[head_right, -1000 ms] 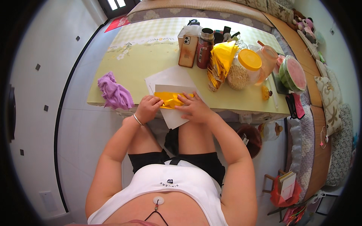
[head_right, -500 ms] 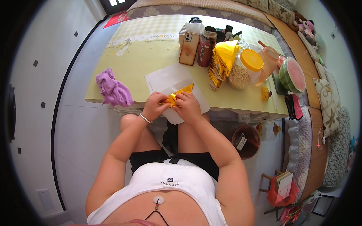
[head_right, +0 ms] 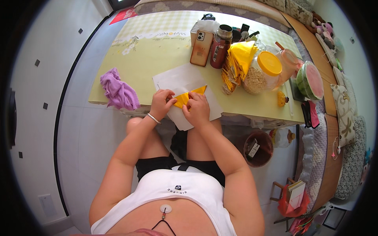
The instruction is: The person sits on the floor and folds multiple sheets of yellow paper by hand. They fold each sheet in half, then fold the edges inward to create a smaller rectangular shape, and place the finished pieces into a pile on the table.
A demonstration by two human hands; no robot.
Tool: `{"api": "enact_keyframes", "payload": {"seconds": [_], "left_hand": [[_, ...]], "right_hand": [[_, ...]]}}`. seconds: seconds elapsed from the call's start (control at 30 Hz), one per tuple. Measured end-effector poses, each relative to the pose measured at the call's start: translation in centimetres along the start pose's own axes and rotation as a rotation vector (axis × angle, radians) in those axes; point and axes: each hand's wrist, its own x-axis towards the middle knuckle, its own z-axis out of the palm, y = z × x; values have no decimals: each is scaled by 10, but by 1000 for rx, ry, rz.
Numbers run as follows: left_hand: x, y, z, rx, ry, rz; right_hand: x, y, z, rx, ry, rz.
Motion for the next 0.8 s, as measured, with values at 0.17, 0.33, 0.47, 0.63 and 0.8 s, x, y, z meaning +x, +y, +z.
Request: {"api": "enact_keyframes", "payload": {"seconds": [0.17,0.33,0.47,0.63,0.8], "left_hand": [[2,-1,4,55,-25,13],[2,3,5,98,-11,13],[2,6,6,129,35,48],[-6,30,-2,431,185,361],[-33,22,-6,490,51,417]], "right_hand": [[-2,4,4,-54,-11,-22],[-2,2,4,-175,-41,-114],[-3,4,9,-239,-54,-137],[-3,2,9,-293,-67,-145],[-5,2,6,-300,-94,-162]]}}
